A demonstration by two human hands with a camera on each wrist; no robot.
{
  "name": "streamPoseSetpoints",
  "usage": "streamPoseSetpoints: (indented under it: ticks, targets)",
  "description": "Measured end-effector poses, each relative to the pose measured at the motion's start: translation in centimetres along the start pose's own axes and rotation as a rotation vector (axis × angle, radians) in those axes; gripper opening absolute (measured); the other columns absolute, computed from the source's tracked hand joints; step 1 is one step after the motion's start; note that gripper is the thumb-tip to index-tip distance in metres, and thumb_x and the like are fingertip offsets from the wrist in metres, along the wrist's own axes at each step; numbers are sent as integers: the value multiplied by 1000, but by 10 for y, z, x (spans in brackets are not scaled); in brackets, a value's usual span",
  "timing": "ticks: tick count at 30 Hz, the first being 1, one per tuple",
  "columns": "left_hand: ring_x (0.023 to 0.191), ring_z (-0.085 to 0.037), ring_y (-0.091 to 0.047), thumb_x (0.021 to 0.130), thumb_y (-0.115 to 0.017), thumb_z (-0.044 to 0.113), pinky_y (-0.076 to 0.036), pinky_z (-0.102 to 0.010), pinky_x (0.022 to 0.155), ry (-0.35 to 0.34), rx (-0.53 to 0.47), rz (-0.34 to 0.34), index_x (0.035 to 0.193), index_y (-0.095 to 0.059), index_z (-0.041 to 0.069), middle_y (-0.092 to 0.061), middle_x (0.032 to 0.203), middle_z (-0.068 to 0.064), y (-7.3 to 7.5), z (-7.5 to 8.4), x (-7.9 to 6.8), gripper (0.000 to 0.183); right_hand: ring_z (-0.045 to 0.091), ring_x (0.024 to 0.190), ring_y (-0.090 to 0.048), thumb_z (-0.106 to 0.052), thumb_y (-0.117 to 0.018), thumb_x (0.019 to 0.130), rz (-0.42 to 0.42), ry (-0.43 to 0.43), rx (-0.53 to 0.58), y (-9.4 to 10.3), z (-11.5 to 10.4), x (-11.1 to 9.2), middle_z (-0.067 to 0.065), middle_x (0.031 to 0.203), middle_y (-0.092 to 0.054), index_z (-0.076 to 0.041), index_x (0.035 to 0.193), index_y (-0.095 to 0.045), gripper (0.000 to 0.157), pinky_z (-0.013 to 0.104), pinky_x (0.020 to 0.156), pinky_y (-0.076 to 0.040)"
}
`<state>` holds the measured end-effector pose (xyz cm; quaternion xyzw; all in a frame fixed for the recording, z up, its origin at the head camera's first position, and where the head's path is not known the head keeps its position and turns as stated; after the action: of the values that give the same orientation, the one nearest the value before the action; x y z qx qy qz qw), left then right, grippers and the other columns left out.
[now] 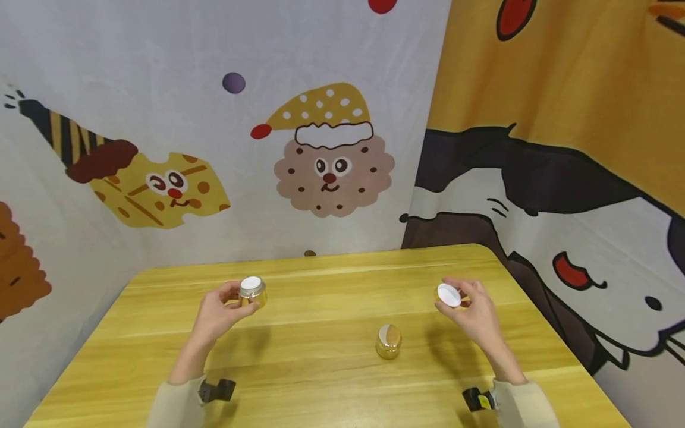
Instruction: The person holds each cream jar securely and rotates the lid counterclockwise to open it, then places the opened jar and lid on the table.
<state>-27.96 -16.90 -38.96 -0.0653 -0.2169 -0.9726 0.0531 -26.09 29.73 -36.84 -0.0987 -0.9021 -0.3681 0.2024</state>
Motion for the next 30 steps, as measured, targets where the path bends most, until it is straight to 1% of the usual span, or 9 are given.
streamPoseSetpoints:
  ticks: [10,17,21,25,30]
  targets:
    - [94,-25,-56,73,-76,4,-52,-27,77,-3,-6,-3,112,-62,-4,-62,100,-14,0,-1,0,42,9,79,-42,-8,-80,72,-21,0,-34,-8,7,-5,13,101,-51,-1,113,-64,44,14,62,-41]
    - [94,-25,-56,73,-77,4,-52,-27,77,-13,-5,0,112,-63,-3,-62,100,-14,0,0,0,42,9,78,-43,-5,-79,72,-20,3,-38,-12,12,-8,13,99,-52,0,112,-65,44,16,61,-42]
    - [95,-27,-56,73,-77,5,-52,-26,77,-14,-11,-1,112,-62,-3,-63,101,-14,0,0,0,43,8,77,-43,-4,-79,71,-32,7,-59,-17,16,-12,14,97,-53,2,110,-65,43,18,60,-44]
    - [96,-28,-56,73,-77,5,-52,-26,77,-9,-9,-4,112,-62,-3,-62,101,-14,0,0,-1,43,12,76,-44,-3,-79,70,-44,15,-52,-22,19,-16,15,97,-53,3,109,-65,42,20,58,-45]
    - [95,-26,-56,74,-77,6,-52,-27,78,-6,-3,-7,113,-62,-2,-62,101,-14,0,0,-1,43,15,74,-46,-1,-80,68,-53,44,-50,-28,24,-22,15,94,-54,4,107,-65,42,20,56,-44]
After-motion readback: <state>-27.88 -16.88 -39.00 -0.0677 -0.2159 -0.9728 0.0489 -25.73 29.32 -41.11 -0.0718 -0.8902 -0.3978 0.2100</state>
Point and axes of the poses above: each hand's wrist, its own x-axis towards the middle knuckle, its own y-axis out of the back of the hand, z = x × y, the point moved 9 cm from there along x, towards the middle knuckle
